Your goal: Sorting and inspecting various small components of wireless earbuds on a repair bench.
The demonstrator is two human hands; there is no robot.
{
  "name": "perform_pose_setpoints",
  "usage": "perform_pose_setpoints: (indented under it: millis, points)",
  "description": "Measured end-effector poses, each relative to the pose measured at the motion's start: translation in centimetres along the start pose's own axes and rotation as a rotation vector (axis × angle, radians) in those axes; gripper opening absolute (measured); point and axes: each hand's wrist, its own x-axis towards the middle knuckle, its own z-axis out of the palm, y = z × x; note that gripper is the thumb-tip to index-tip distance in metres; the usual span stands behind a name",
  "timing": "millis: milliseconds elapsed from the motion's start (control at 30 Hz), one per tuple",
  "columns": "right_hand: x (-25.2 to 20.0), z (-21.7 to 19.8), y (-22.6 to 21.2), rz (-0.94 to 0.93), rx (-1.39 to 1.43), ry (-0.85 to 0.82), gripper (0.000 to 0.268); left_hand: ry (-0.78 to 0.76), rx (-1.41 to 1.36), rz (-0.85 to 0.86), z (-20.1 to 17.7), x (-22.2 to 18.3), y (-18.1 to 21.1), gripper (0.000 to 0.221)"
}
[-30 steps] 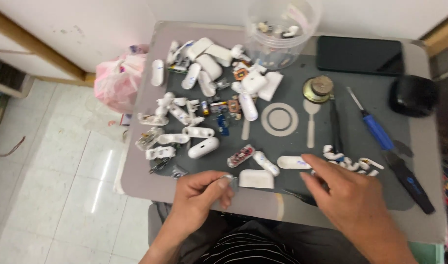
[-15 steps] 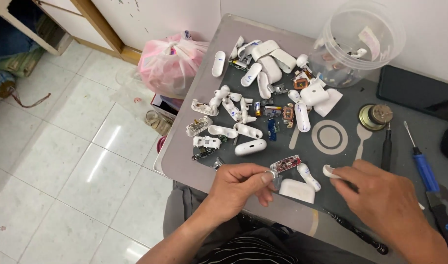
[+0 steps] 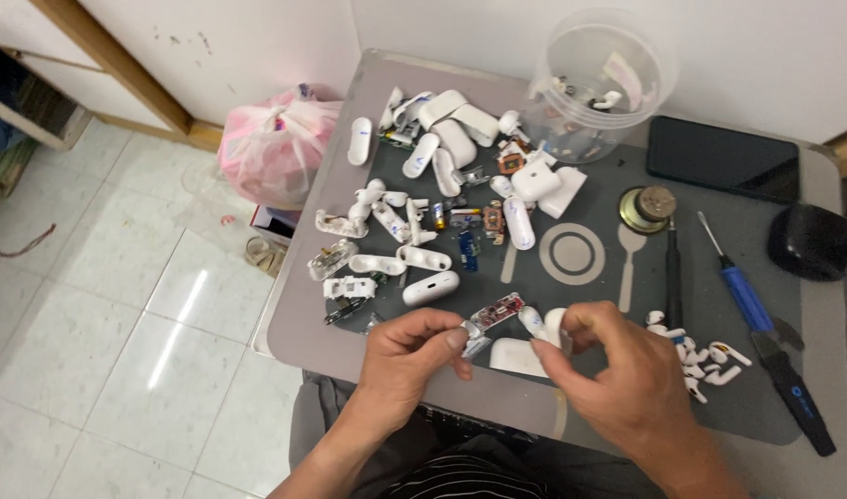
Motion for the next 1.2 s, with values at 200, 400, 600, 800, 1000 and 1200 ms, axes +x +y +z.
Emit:
perform_pose_setpoints:
  millis: [200, 400, 600, 800, 1000, 1200]
  points:
    - [-0.2, -0.9, -0.8, 0.071, 0.148, 0.078, 0.061, 0.021, 0.054, 0.004, 0.1, -0.1, -0.7, 0.016]
    - [-0.4, -1.3, -1.4, 0.196, 0.316, 0.099, 0.020, -0.042, 0.040, 0.012, 0.3, -0.5, 0.0, 0.016]
    - [-0.2, -0.2, -1.2, 0.713, 1.345, -0.161, 0.020, -0.043, 0.069, 0.012, 0.6, -0.7, -0.1, 0.012]
    - [-1.0, 0.8, 0.6, 0.646, 1.861, -0.298, 0.046, -0.003, 0.023, -0.060, 1.0, -0.7, -0.2, 0.004]
    - [-1.4, 1.6, 2.1, 0.680, 1.843, -0.408, 0.055, -0.134, 0.180, -0.093, 4.4, -0.1, 4.7, 0.005]
    - [-1.0, 0.4, 1.0, 0.674, 1.903, -0.441, 0.070, -0.327, 0.738, -0.110, 10.0, 2.0, 10.1, 0.013]
